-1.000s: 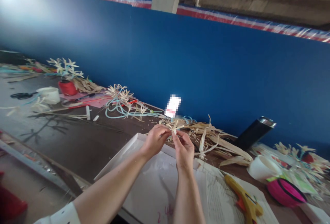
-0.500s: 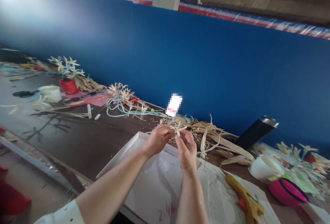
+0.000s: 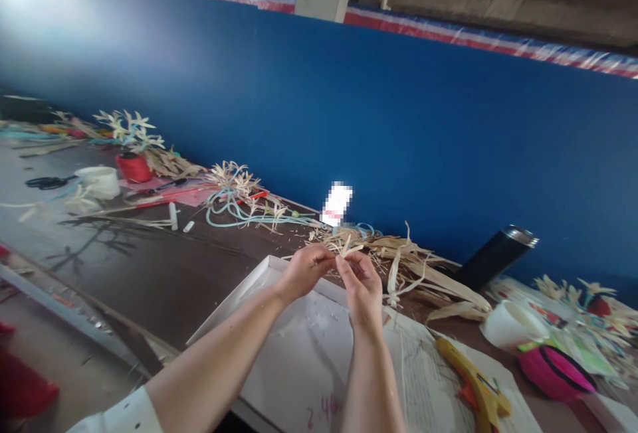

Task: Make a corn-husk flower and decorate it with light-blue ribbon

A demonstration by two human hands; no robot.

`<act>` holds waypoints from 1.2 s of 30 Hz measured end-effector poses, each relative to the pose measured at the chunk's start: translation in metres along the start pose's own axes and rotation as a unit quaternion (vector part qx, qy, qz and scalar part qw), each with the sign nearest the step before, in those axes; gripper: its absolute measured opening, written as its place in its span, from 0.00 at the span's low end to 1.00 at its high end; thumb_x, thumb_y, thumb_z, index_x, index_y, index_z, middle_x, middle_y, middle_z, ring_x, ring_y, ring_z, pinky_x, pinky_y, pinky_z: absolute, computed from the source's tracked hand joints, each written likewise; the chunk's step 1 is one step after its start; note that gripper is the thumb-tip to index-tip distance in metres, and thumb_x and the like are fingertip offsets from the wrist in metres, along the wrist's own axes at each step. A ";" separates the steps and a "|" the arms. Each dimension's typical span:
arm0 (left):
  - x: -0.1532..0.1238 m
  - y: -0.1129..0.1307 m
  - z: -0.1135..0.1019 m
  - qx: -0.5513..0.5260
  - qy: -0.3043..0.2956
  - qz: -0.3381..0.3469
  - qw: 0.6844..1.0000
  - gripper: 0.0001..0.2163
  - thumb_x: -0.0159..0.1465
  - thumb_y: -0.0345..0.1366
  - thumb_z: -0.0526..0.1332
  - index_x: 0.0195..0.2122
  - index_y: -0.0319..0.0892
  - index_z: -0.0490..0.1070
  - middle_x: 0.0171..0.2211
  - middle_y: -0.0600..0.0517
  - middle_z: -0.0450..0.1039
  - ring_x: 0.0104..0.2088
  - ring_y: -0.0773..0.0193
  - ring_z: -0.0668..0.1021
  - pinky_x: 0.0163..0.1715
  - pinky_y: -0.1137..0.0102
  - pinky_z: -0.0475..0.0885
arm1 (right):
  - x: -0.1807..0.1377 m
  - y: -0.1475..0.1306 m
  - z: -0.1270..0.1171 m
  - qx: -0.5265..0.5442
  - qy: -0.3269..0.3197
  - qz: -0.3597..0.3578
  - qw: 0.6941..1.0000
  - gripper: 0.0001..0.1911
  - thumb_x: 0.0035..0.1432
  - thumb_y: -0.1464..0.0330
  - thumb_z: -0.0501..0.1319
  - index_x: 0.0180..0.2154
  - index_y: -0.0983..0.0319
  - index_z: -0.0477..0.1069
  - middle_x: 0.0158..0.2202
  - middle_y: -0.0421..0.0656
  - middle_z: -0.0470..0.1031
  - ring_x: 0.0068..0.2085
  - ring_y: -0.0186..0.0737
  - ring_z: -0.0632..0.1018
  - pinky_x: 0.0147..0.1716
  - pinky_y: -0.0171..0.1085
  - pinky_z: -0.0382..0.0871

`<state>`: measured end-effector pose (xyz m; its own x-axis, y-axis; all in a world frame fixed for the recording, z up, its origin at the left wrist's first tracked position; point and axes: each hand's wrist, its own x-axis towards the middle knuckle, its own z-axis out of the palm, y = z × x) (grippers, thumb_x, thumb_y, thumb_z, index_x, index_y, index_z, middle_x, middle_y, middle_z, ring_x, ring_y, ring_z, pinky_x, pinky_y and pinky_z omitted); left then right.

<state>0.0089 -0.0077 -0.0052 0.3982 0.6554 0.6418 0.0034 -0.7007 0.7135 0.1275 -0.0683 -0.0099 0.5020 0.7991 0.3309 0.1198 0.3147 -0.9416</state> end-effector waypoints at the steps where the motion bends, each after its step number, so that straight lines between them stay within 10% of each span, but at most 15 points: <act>1: 0.000 0.001 0.000 -0.008 -0.006 -0.010 1.000 0.08 0.59 0.35 0.57 0.26 0.40 0.73 0.26 0.52 0.72 0.30 0.67 0.73 0.30 0.74 0.67 | 0.001 0.001 0.000 0.012 0.000 0.000 1.000 0.16 0.44 0.59 0.66 0.33 0.60 0.69 0.29 0.39 0.72 0.29 0.36 0.71 0.27 0.34 0.62; 21: -0.001 0.005 -0.004 -0.062 -0.053 0.016 0.997 0.11 0.62 0.37 0.53 0.34 0.39 0.74 0.32 0.48 0.72 0.36 0.64 0.73 0.37 0.72 0.67 | 0.005 0.005 -0.005 -0.012 0.036 0.015 0.999 0.16 0.43 0.59 0.67 0.33 0.59 0.71 0.30 0.38 0.73 0.28 0.34 0.72 0.26 0.32 0.63; 36: -0.003 0.009 -0.003 -0.082 -0.050 -0.111 0.989 0.16 0.57 0.44 0.57 0.41 0.41 0.74 0.37 0.48 0.75 0.36 0.62 0.75 0.35 0.72 0.68 | 0.005 0.007 -0.001 0.026 0.060 0.042 0.997 0.19 0.42 0.59 0.67 0.37 0.61 0.72 0.30 0.41 0.73 0.27 0.35 0.72 0.25 0.32 0.64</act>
<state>0.0049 -0.0155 0.0005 0.4939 0.7510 0.4382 -0.0451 -0.4811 0.8755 0.1320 -0.0628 -0.0150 0.6075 0.7575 0.2390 0.0300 0.2788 -0.9599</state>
